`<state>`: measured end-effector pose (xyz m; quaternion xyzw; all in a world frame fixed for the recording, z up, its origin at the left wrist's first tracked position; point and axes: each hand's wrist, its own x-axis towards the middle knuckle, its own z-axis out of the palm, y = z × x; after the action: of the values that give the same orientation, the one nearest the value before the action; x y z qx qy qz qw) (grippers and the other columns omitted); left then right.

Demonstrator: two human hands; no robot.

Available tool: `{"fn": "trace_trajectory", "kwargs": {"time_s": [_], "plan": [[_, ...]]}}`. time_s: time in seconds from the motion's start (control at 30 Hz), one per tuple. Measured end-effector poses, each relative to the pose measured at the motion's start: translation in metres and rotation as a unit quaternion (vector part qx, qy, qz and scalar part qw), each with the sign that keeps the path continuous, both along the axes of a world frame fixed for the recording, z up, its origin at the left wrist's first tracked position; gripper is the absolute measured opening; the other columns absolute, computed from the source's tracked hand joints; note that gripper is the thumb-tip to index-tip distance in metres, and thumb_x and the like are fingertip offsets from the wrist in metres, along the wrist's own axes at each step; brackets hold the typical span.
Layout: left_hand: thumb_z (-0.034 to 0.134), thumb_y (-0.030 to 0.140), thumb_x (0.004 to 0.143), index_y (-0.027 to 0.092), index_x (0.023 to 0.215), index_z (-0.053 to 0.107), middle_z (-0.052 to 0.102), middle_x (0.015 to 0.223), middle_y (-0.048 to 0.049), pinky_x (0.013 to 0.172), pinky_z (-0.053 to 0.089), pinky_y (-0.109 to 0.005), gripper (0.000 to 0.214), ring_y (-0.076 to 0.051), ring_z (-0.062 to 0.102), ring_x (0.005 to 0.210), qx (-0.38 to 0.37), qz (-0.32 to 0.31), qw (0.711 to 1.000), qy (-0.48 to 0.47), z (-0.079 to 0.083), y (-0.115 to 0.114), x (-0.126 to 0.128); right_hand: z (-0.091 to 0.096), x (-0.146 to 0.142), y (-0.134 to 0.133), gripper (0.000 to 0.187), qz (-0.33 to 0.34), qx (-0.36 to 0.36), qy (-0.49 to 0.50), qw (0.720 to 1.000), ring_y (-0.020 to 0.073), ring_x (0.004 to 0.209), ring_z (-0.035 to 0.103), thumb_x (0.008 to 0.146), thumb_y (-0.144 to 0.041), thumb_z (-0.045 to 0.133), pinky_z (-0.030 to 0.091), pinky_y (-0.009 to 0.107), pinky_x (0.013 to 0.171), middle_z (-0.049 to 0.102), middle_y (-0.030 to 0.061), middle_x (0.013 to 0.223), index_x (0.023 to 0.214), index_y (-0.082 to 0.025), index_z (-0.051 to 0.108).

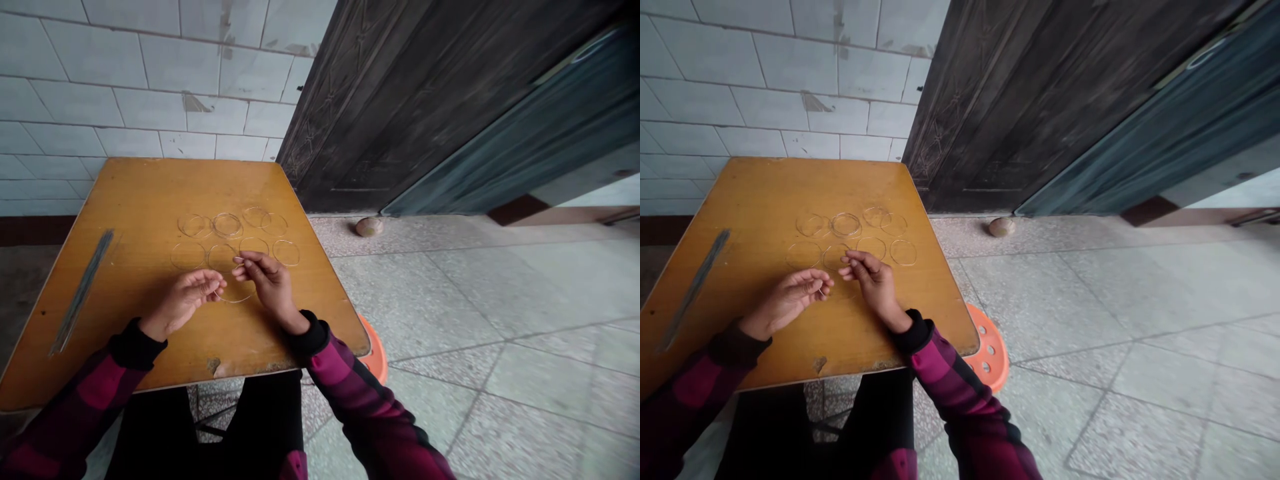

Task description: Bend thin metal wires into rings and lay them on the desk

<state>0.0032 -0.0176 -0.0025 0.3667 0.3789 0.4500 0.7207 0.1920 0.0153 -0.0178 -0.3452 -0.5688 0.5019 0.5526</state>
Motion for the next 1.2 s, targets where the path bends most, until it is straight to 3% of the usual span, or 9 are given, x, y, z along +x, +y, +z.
{"fn": "trace_trajectory", "kwargs": {"time_s": [0.17,0.37,0.43,0.57,0.67,0.83,1.03,1.13,1.2], "plan": [[0.076,0.032,0.076,0.014,0.083,0.072,0.069,0.093,-0.0074,0.075,0.044,-0.027,0.019,-0.016,0.060,0.086,-0.015,-0.015,0.998,-0.052,-0.009,-0.002,0.000,0.007,0.000,-0.001,0.022,-0.031,-0.041,0.049,0.998,0.0127,0.075,0.071,0.084,-0.037,0.069,0.057,0.028,0.071,0.075,0.0025,0.096,0.102,-0.024,0.067],[0.076,0.033,0.076,0.015,0.077,0.070,0.066,0.077,-0.0034,0.066,0.043,-0.024,0.019,-0.012,0.058,0.072,-0.005,0.015,0.997,-0.075,-0.013,0.002,-0.003,0.015,0.007,0.001,0.027,0.051,-0.106,0.005,0.993,0.0143,0.080,0.069,0.084,-0.041,0.067,0.054,0.030,0.074,0.076,0.0047,0.092,0.104,-0.022,0.068],[0.079,0.034,0.072,0.015,0.076,0.069,0.064,0.072,-0.0024,0.064,0.042,-0.024,0.022,-0.011,0.056,0.067,-0.005,0.040,0.996,-0.082,-0.011,0.004,-0.005,0.018,0.012,0.002,0.028,0.061,-0.087,-0.034,0.994,0.0130,0.076,0.066,0.086,-0.043,0.065,0.051,0.028,0.070,0.075,0.0047,0.088,0.103,-0.021,0.070],[0.084,0.037,0.065,0.014,0.074,0.069,0.063,0.069,-0.0017,0.060,0.040,-0.023,0.029,-0.010,0.054,0.064,0.000,0.088,0.994,-0.060,-0.004,0.004,-0.005,0.016,0.017,0.004,0.029,-0.011,-0.026,-0.092,0.995,0.0089,0.054,0.052,0.080,-0.044,0.070,0.041,0.023,0.051,0.068,0.0009,0.071,0.094,-0.019,0.071],[0.083,0.039,0.064,0.014,0.074,0.069,0.062,0.067,-0.0011,0.058,0.038,-0.022,0.030,-0.009,0.051,0.061,0.009,0.094,0.995,-0.020,0.000,0.003,-0.004,0.013,0.015,0.004,0.031,0.001,-0.021,-0.122,0.992,0.0074,0.046,0.043,0.080,-0.046,0.069,0.035,0.022,0.044,0.064,-0.0004,0.064,0.089,-0.017,0.071],[0.077,0.041,0.069,0.014,0.073,0.070,0.062,0.064,-0.0017,0.057,0.035,-0.025,0.028,-0.009,0.048,0.058,0.040,0.070,0.994,0.075,0.002,0.001,-0.002,0.013,0.011,0.000,0.023,0.003,0.034,-0.198,0.980,0.0084,0.052,0.047,0.086,-0.038,0.064,0.037,0.022,0.049,0.064,0.0007,0.068,0.085,-0.017,0.070],[0.071,0.038,0.072,0.015,0.071,0.070,0.063,0.063,-0.0021,0.058,0.034,-0.026,0.023,-0.011,0.049,0.058,0.059,0.042,0.988,0.134,-0.002,0.001,-0.002,0.015,0.010,-0.007,0.011,-0.011,0.132,-0.308,0.942,0.0094,0.058,0.053,0.087,-0.020,0.056,0.040,0.021,0.056,0.061,-0.0002,0.067,0.080,-0.017,0.063],[0.069,0.037,0.073,0.016,0.071,0.070,0.063,0.063,-0.0020,0.058,0.034,-0.027,0.022,-0.011,0.050,0.058,0.061,0.037,0.987,0.145,-0.003,0.001,-0.002,0.013,0.009,-0.010,0.005,-0.024,0.131,-0.333,0.933,0.0098,0.058,0.056,0.085,-0.015,0.055,0.042,0.020,0.056,0.063,-0.0007,0.069,0.088,-0.018,0.059],[0.068,0.037,0.074,0.016,0.070,0.069,0.063,0.062,-0.0020,0.058,0.034,-0.027,0.022,-0.011,0.050,0.058,0.061,0.035,0.986,0.153,-0.003,0.001,-0.002,0.011,0.008,-0.011,0.015,-0.032,0.133,-0.346,0.928,0.0109,0.060,0.059,0.085,-0.015,0.056,0.045,0.021,0.058,0.066,0.0000,0.072,0.100,-0.017,0.058]]}}
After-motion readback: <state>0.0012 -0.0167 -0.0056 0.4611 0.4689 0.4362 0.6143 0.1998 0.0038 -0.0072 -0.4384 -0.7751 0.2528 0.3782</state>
